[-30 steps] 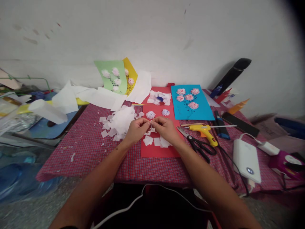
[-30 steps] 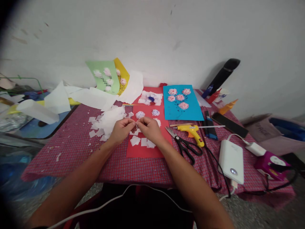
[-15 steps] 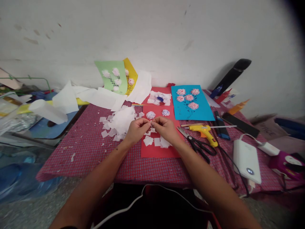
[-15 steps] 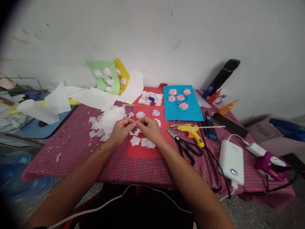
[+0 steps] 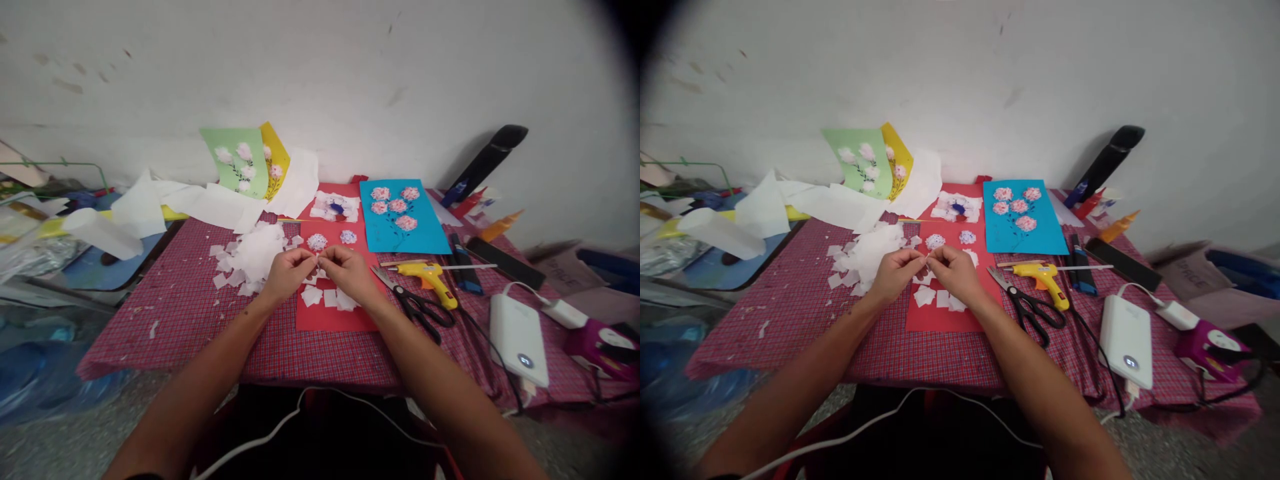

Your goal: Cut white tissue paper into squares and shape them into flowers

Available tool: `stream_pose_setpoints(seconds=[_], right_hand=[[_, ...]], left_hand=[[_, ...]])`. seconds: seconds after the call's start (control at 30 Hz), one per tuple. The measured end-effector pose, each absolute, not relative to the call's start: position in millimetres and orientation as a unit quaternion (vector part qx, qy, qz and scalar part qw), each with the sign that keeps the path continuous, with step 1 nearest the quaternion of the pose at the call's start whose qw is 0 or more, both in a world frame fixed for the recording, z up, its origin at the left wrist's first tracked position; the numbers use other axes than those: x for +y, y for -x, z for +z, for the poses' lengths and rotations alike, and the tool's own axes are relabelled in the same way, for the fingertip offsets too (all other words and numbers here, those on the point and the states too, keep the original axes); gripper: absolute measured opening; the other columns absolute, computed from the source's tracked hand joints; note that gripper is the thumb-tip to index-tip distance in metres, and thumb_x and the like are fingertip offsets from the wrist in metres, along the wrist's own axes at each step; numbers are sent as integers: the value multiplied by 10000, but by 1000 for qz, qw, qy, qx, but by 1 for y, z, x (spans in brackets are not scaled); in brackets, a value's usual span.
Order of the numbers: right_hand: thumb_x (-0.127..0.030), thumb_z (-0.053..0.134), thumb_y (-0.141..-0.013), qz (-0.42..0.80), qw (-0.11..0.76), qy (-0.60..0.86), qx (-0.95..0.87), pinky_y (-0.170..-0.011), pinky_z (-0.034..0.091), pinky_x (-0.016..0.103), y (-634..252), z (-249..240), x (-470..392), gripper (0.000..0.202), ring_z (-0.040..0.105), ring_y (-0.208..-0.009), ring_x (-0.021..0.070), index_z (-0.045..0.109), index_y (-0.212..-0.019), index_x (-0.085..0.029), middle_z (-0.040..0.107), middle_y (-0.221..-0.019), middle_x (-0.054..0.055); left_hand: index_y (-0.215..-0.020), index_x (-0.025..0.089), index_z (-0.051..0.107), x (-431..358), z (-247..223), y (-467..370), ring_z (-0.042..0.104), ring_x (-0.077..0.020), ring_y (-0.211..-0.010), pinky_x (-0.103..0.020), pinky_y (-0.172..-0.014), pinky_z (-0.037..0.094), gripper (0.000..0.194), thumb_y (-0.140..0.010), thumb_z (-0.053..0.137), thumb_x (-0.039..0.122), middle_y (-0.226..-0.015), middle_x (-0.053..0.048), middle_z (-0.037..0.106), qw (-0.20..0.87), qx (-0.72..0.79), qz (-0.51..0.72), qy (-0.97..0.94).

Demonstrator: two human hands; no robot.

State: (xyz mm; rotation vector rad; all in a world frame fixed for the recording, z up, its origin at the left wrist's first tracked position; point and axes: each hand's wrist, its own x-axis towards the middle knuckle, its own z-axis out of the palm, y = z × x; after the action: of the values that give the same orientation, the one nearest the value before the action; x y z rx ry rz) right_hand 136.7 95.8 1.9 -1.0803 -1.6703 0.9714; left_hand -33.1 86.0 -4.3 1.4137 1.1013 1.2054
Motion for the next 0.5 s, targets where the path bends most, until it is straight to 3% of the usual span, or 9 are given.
stream_pose_setpoints(seconds=[0.5], right_hand=[[-382, 650, -853, 429, 446, 436, -654, -572, 379, 263, -137, 2, 97, 222, 474, -611, 130, 614, -740, -195, 569, -665, -18]], left_hand=[[-795, 171, 691, 86, -5, 32, 605, -128, -610, -259, -598, 508, 203, -874, 640, 350, -680, -9, 667, 460, 460, 490, -580]])
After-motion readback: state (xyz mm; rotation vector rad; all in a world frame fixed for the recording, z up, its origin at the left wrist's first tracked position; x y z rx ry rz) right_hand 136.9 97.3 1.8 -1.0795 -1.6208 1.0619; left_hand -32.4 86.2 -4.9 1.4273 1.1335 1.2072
